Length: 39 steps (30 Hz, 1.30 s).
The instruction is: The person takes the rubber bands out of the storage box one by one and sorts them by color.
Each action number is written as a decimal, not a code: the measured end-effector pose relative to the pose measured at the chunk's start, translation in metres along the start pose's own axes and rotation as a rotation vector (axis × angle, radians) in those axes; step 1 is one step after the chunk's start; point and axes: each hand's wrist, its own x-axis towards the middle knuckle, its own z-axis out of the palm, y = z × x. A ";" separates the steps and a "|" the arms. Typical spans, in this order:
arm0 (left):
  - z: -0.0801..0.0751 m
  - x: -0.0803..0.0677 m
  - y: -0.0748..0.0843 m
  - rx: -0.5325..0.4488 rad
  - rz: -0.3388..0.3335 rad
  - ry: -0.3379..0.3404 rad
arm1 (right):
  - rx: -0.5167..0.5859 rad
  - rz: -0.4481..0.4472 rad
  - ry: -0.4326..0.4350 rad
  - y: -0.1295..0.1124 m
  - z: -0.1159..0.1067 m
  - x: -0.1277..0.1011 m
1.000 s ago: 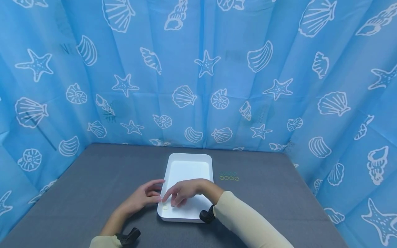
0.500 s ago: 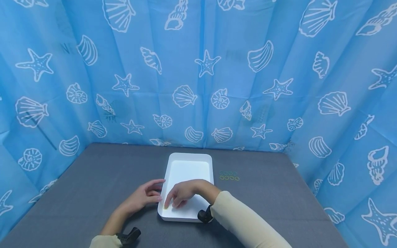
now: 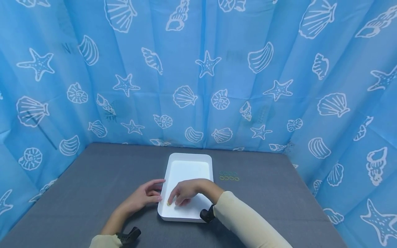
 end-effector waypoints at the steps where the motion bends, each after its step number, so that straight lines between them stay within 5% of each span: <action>1: 0.000 0.000 0.000 -0.001 0.000 0.001 | 0.001 -0.001 0.004 0.000 0.000 -0.001; 26: 0.002 -0.002 0.004 -0.075 0.027 -0.013 | -0.064 -0.072 0.175 -0.004 -0.003 0.010; 39: 0.002 -0.003 0.007 -0.063 0.019 -0.023 | -0.074 -0.139 0.184 -0.002 -0.002 0.023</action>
